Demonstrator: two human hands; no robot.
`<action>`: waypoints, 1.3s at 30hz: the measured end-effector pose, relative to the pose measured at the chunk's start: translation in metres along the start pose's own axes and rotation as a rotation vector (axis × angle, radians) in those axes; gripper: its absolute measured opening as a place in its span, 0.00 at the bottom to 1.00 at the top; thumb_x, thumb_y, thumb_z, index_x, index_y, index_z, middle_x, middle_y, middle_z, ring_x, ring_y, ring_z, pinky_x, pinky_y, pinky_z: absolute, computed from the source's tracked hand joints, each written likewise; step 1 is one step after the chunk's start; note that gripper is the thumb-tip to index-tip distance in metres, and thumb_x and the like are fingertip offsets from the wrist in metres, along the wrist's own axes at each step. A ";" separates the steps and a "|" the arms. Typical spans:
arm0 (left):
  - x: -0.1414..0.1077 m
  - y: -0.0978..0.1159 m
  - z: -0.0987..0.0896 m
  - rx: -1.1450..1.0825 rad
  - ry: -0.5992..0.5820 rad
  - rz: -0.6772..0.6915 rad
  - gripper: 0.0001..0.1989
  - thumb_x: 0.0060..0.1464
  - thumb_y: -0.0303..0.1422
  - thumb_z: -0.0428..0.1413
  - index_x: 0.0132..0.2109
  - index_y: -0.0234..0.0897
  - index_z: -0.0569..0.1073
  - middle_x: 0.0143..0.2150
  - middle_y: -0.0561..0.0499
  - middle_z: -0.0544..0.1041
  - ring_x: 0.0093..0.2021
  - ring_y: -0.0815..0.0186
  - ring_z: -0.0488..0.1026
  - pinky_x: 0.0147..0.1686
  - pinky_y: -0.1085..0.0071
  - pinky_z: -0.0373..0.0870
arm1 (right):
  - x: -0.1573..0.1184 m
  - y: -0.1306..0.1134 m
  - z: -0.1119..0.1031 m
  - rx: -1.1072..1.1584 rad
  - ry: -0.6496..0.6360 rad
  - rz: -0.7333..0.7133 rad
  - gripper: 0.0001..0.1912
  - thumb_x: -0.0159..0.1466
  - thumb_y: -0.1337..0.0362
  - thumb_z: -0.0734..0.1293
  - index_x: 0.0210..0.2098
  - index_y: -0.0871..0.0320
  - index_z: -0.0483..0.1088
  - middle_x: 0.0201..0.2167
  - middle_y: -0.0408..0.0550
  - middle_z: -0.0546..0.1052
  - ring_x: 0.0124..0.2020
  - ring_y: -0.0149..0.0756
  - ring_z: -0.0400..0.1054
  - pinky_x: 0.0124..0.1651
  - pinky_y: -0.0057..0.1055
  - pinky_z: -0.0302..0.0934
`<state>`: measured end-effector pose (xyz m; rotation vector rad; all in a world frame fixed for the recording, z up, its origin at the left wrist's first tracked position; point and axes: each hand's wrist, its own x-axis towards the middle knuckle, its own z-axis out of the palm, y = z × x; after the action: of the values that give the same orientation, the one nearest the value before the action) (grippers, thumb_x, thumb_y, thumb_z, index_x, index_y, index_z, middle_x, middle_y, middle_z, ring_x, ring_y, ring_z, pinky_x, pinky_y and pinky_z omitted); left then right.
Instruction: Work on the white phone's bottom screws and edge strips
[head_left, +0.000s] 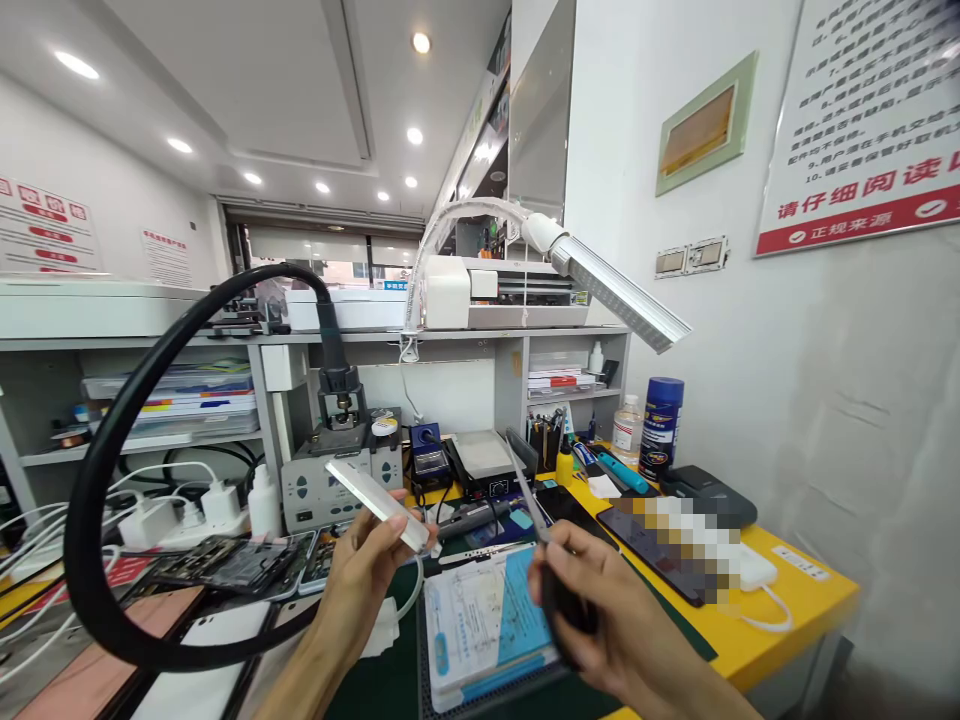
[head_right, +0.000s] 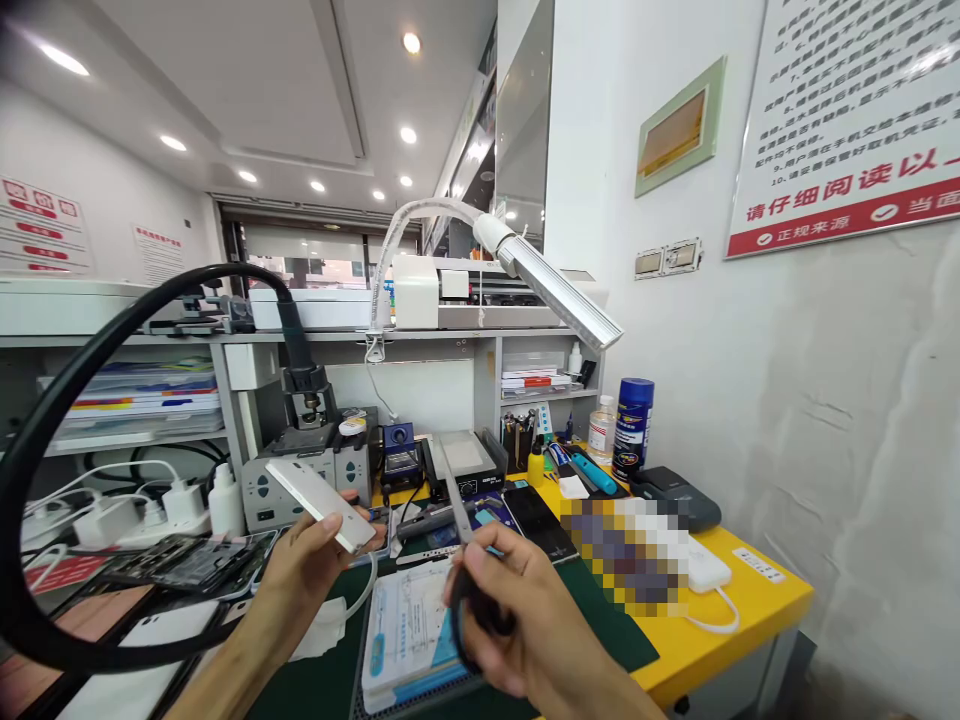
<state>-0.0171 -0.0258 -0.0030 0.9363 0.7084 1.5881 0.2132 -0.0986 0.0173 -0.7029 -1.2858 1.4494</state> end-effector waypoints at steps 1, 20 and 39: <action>0.000 0.000 0.000 -0.003 -0.005 -0.005 0.28 0.43 0.42 0.67 0.50 0.34 0.72 0.34 0.48 0.79 0.37 0.51 0.79 0.45 0.54 0.75 | 0.000 -0.001 -0.005 0.100 -0.015 0.010 0.16 0.69 0.50 0.61 0.33 0.56 0.61 0.19 0.34 0.68 0.07 0.15 0.38 0.09 0.15 0.38; -0.004 -0.006 0.000 0.047 -0.059 -0.114 0.32 0.45 0.41 0.67 0.55 0.35 0.69 0.35 0.49 0.78 0.38 0.52 0.79 0.42 0.56 0.76 | 0.066 -0.079 -0.135 -0.778 0.545 -0.069 0.12 0.67 0.62 0.68 0.46 0.62 0.69 0.30 0.41 0.73 0.23 0.25 0.66 0.24 0.23 0.63; -0.004 -0.018 0.004 0.065 -0.106 -0.158 0.25 0.47 0.41 0.66 0.49 0.33 0.71 0.33 0.49 0.77 0.33 0.55 0.78 0.37 0.59 0.76 | 0.239 -0.112 -0.163 -1.618 0.502 0.071 0.16 0.68 0.59 0.67 0.52 0.61 0.70 0.51 0.52 0.74 0.46 0.41 0.72 0.47 0.42 0.70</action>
<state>-0.0047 -0.0261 -0.0171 0.9802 0.7442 1.3737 0.3231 0.1687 0.1288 -1.9586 -1.8211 -0.0893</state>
